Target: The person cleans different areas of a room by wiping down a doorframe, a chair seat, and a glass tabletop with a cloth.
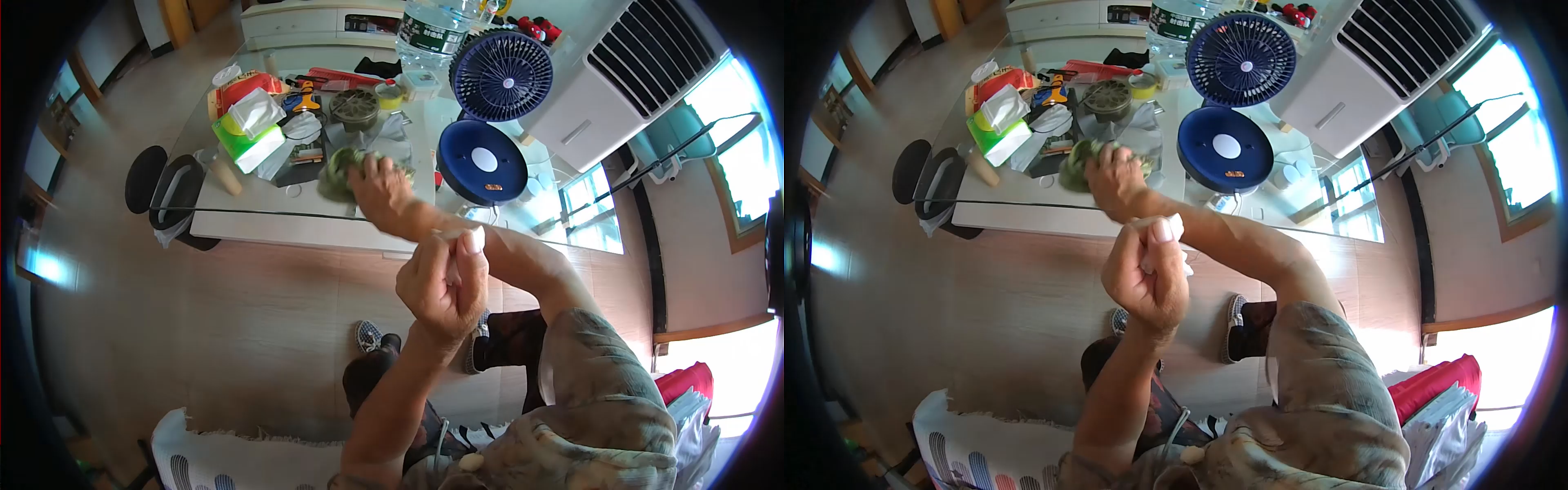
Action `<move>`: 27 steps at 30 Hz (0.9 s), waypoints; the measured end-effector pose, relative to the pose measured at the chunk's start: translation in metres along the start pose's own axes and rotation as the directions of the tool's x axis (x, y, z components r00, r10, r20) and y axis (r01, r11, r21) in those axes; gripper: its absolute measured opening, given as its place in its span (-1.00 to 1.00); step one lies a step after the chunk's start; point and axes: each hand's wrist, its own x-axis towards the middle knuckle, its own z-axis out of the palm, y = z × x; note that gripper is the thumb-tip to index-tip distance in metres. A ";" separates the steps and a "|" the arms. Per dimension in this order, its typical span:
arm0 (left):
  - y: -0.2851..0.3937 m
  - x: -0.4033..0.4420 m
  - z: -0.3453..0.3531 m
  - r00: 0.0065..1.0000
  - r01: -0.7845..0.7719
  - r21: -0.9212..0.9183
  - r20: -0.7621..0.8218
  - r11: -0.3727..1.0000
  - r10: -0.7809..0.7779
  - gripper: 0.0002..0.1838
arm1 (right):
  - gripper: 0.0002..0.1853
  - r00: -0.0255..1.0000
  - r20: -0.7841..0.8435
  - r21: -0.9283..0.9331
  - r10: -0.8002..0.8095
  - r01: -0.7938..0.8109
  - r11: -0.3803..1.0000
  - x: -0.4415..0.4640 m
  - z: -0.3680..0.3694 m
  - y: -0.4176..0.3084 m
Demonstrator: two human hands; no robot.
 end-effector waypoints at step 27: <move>0.003 -0.016 0.017 1.000 -0.002 -0.027 0.018 1.000 0.003 -0.79 | -0.61 0.966 -0.001 0.229 0.257 -0.250 0.941 -0.008 0.011 0.070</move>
